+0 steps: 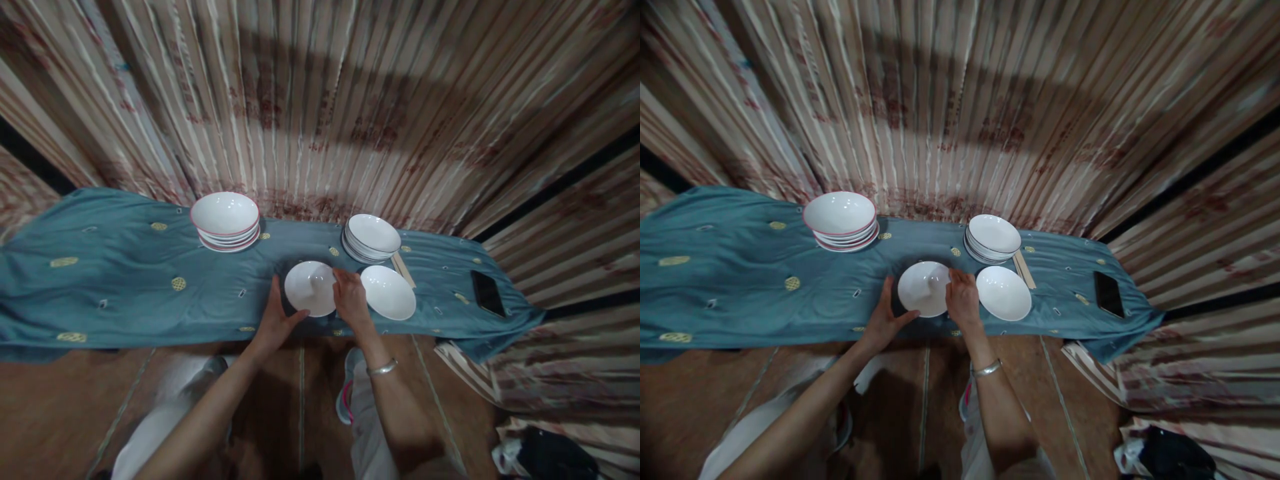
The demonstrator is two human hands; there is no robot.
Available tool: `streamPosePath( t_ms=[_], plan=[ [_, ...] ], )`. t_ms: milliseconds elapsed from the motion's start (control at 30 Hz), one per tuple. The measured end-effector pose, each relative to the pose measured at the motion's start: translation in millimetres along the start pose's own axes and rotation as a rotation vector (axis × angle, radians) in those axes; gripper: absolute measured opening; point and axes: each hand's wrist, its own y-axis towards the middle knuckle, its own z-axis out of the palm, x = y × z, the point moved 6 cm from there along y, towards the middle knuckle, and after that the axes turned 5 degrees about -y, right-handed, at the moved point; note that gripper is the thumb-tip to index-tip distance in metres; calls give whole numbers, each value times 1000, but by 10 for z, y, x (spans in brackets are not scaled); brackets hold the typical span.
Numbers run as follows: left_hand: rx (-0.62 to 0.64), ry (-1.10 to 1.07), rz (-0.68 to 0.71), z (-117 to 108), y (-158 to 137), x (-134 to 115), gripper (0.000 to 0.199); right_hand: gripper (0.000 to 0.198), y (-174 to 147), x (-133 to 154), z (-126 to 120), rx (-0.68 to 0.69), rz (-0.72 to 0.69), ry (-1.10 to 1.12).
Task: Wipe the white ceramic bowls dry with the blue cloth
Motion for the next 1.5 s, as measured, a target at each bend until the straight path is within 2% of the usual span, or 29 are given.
streamPosePath(
  t_ms=[67, 133, 267, 400, 533, 700, 867, 1033, 1167, 1333, 1500],
  plan=[
    [-16, -129, -106, 5, -8, 36, 109, 42, 21, 18, 25, 0, -8, -5],
    [-1, -264, -148, 36, -19, 37, 100, 41, 56, 50, 51, 11, -16, -18],
    [77, -516, -117, 130, -31, 9, 80, 36, 160, 123, 133, 115, -2, -125],
    [87, -634, -116, 174, -39, 17, 79, 34, 258, 192, 222, 224, 22, -233],
    [74, -679, -110, 187, -52, 17, 79, 35, 317, 279, 270, 243, 17, -238],
    [62, -747, -148, 209, -67, 64, 82, 39, 366, 385, 349, 214, -11, -149],
    [53, -770, -161, 214, -66, 99, 83, 45, 381, 489, 471, 155, -18, 65],
    [60, -805, -206, 218, -72, 123, 85, 44, 315, 670, 558, 197, -101, 275],
    [35, -804, -246, 206, -74, 138, 86, 40, 199, 813, 482, 263, -173, 386],
    [39, -805, -242, 201, -58, 144, 70, 40, 3, 901, 248, 298, -230, 489],
    [42, -770, -271, 181, -55, 175, 71, 41, -156, 915, 66, 352, -285, 481]
  ],
)
